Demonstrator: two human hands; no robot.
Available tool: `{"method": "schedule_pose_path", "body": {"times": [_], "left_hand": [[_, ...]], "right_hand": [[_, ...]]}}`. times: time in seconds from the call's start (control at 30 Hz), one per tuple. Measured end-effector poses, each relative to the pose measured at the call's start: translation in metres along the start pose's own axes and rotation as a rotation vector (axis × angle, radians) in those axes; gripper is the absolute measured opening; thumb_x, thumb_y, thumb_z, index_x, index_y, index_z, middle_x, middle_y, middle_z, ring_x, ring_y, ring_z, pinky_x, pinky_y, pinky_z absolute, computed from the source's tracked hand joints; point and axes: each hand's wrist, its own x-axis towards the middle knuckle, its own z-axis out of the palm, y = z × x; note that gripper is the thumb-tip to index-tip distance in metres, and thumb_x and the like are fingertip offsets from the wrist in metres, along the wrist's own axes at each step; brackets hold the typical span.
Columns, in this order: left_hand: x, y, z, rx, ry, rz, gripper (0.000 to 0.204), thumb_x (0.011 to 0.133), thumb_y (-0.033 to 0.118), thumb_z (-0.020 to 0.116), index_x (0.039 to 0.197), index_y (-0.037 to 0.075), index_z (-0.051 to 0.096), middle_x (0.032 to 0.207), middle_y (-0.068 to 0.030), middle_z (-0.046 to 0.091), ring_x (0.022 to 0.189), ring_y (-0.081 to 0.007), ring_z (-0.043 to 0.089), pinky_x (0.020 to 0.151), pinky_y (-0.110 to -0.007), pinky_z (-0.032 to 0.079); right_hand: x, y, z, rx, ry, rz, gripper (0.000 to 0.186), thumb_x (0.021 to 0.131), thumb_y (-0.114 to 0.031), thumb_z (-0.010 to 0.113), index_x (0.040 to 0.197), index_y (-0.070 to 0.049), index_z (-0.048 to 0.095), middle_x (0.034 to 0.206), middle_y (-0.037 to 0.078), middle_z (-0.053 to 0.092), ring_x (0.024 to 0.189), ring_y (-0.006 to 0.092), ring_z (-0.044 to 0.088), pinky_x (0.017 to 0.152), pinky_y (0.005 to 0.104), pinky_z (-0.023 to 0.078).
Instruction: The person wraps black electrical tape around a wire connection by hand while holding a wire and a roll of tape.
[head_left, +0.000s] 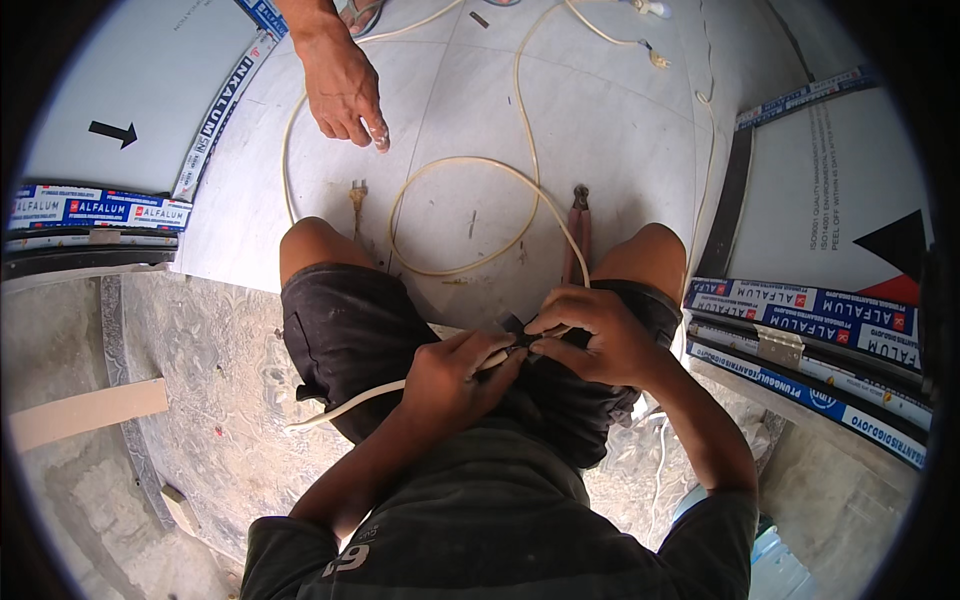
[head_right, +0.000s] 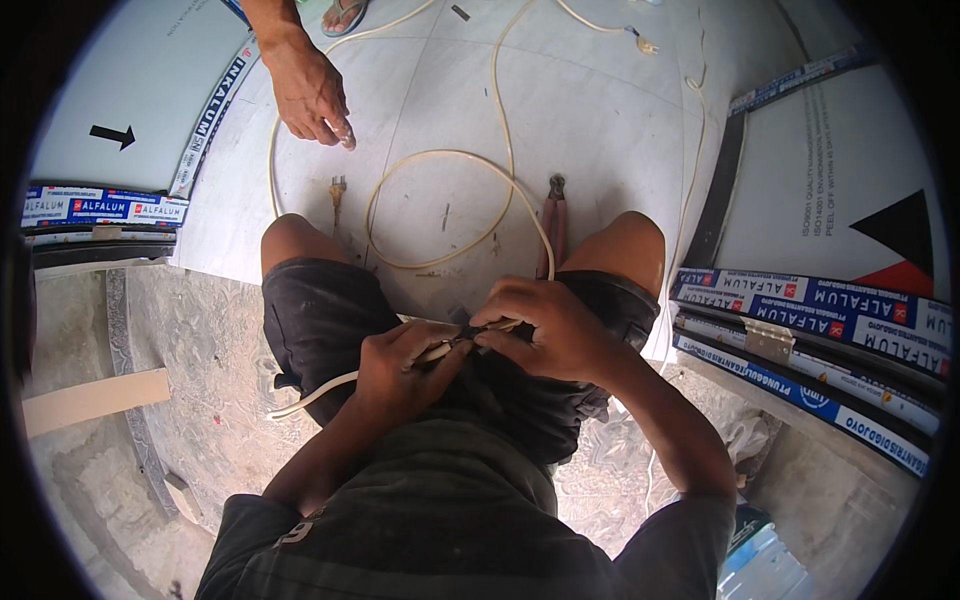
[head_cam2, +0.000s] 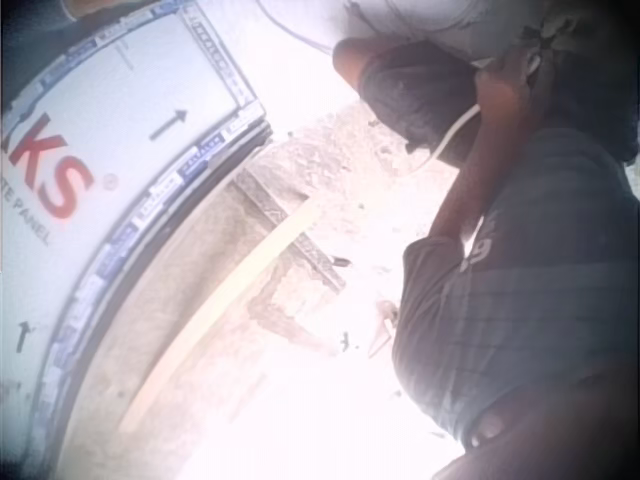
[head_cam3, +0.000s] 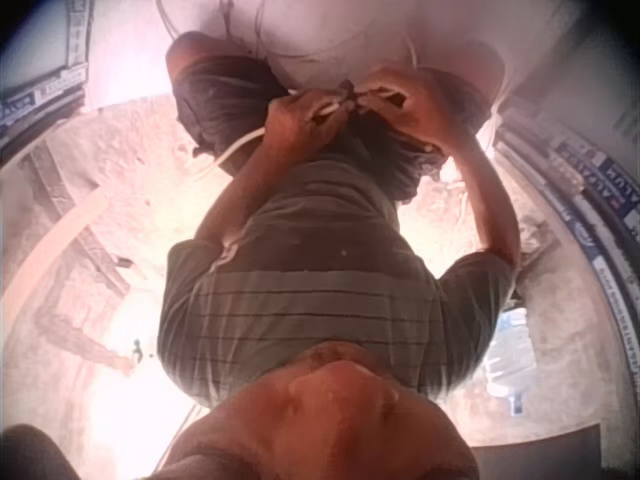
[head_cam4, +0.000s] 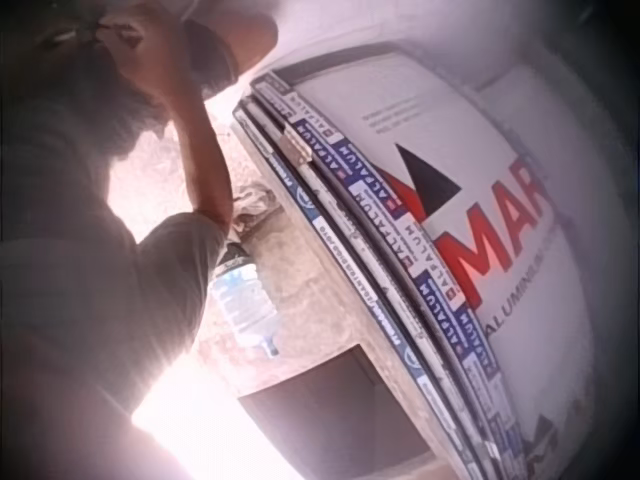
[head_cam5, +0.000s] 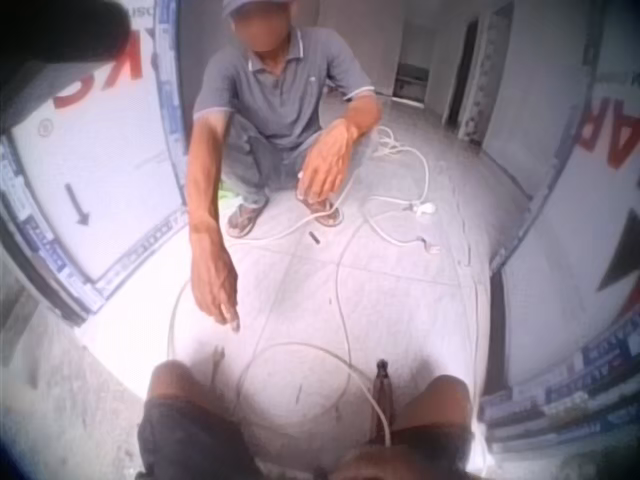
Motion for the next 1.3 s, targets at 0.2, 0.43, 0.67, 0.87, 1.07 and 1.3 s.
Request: {"method": "schedule_pose_path", "body": {"times": [0.2, 0.43, 0.67, 0.87, 1.07, 1.3], "left_hand": [[-0.003, 0.001, 0.006, -0.063, -0.012, -0.027, 0.019, 0.086, 0.007, 0.086, 0.099, 0.001, 0.074, 0.092, -0.0139, 0.078, 0.081, -0.0244, 0.081, 0.068, -0.031, 0.063], [-0.004, 0.001, 0.007, -0.063, -0.029, -0.001, 0.018, 0.085, 0.005, 0.086, 0.098, 0.002, 0.074, 0.092, -0.0152, 0.078, 0.080, -0.0259, 0.080, 0.068, -0.032, 0.064], [-0.011, -0.001, 0.014, -0.025, -0.044, 0.066, 0.019, 0.087, 0.012, 0.083, 0.103, 0.006, 0.074, 0.096, -0.0088, 0.077, 0.076, -0.0288, 0.078, 0.064, -0.038, 0.062], [-0.011, 0.003, 0.019, -0.081, -0.046, 0.116, 0.016, 0.085, 0.004, 0.085, 0.096, 0.002, 0.073, 0.090, -0.0136, 0.076, 0.076, -0.0264, 0.079, 0.064, -0.035, 0.062], [-0.013, 0.002, 0.020, -0.027, -0.095, 0.106, 0.018, 0.085, 0.009, 0.084, 0.095, 0.005, 0.070, 0.076, -0.0099, 0.070, 0.063, -0.0310, 0.073, 0.055, -0.042, 0.059], [0.002, 0.006, 0.012, -0.109, 0.028, -0.054, 0.016, 0.088, 0.008, 0.083, 0.093, 0.001, 0.070, 0.080, -0.0132, 0.074, 0.068, -0.0278, 0.076, 0.056, -0.037, 0.058]], "right_hand": [[0.006, 0.004, 0.008, 0.245, 0.074, 0.305, 0.026, 0.096, -0.020, 0.079, 0.108, 0.002, 0.072, 0.089, 0.016, 0.075, 0.080, 0.0275, 0.075, 0.074, 0.0368, 0.057], [0.035, -0.009, 0.008, -0.041, -0.128, 0.425, 0.038, 0.093, -0.032, 0.079, 0.107, 0.003, 0.074, 0.084, 0.017, 0.077, 0.083, 0.0313, 0.078, 0.078, 0.0376, 0.059], [0.042, -0.004, 0.018, -0.184, -0.155, 0.465, 0.046, 0.085, -0.026, 0.083, 0.118, 0.004, 0.070, 0.083, 0.017, 0.076, 0.076, 0.0269, 0.076, 0.070, 0.0385, 0.058], [0.042, -0.009, 0.011, -0.173, -0.208, 0.453, 0.044, 0.085, -0.022, 0.078, 0.120, 0.004, 0.068, 0.086, 0.017, 0.076, 0.075, 0.0256, 0.075, 0.069, 0.0384, 0.057], [0.037, -0.029, -0.003, -0.035, -0.048, 0.644, 0.046, 0.080, -0.025, 0.077, 0.118, 0.000, 0.068, 0.076, 0.018, 0.071, 0.081, 0.0311, 0.074, 0.084, 0.0409, 0.056], [-0.023, -0.073, 0.007, -0.056, 0.256, 0.274, 0.058, 0.075, 0.001, 0.076, 0.132, -0.002, 0.063, 0.093, 0.011, 0.069, 0.076, 0.0235, 0.069, 0.072, 0.0341, 0.056]]}}
